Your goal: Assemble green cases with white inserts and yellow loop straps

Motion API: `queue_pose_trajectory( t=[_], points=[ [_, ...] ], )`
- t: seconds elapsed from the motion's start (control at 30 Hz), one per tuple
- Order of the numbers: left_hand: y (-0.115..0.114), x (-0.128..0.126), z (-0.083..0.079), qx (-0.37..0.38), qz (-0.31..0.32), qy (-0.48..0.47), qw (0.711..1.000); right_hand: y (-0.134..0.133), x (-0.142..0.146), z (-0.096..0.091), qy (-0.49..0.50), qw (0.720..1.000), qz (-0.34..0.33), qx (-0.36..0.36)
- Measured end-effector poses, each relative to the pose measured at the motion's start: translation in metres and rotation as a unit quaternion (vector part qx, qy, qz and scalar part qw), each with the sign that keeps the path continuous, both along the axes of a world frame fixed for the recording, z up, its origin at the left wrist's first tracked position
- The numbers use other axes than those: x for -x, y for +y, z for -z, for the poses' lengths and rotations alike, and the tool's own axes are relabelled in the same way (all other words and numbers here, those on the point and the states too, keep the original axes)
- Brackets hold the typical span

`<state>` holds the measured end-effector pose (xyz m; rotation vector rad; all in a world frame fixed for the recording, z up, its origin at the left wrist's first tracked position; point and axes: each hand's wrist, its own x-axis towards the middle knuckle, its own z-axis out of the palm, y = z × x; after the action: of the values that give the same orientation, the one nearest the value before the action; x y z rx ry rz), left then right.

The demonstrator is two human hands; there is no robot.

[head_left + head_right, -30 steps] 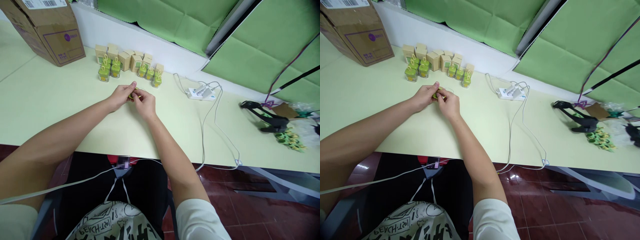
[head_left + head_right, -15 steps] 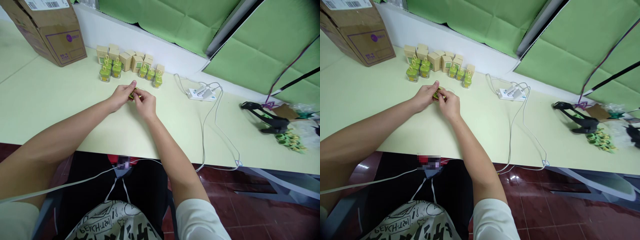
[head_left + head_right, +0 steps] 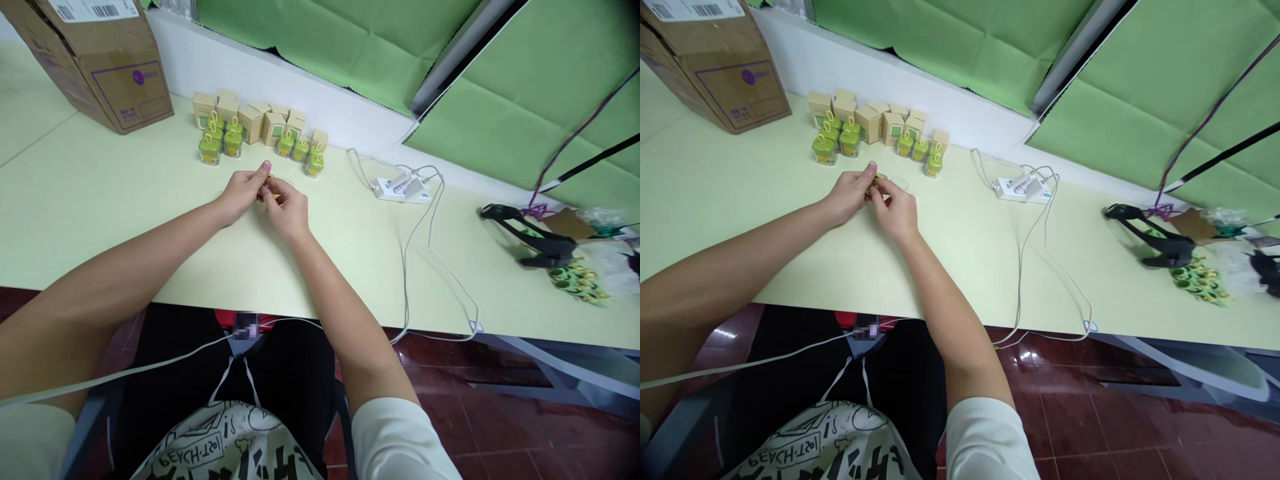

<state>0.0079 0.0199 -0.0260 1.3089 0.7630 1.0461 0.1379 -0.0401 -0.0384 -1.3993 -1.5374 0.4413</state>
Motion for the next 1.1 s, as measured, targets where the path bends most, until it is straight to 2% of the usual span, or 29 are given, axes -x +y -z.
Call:
queue_pose_trajectory(
  t=[0.37,0.67,0.9,1.1],
  points=[
    [0.0032,0.0,-0.0009,-0.006,-0.012,0.013,1.0,0.0024,-0.0016,0.0009,0.013,1.0,0.027,-0.011],
    [0.0,0.0008,-0.004,0.019,0.032,0.015,0.999,0.0028,-0.0037,0.0037,0.022,1.0,0.003,0.006],
    [0.008,0.0027,0.0009,0.026,0.033,0.023,0.999,0.0031,-0.0044,0.0018,0.008,1.0,-0.006,0.014],
    [0.0061,0.0029,-0.0015,0.017,0.022,0.025,0.999,0.0019,-0.0037,-0.0023,0.006,1.0,0.005,0.012]
  ],
)
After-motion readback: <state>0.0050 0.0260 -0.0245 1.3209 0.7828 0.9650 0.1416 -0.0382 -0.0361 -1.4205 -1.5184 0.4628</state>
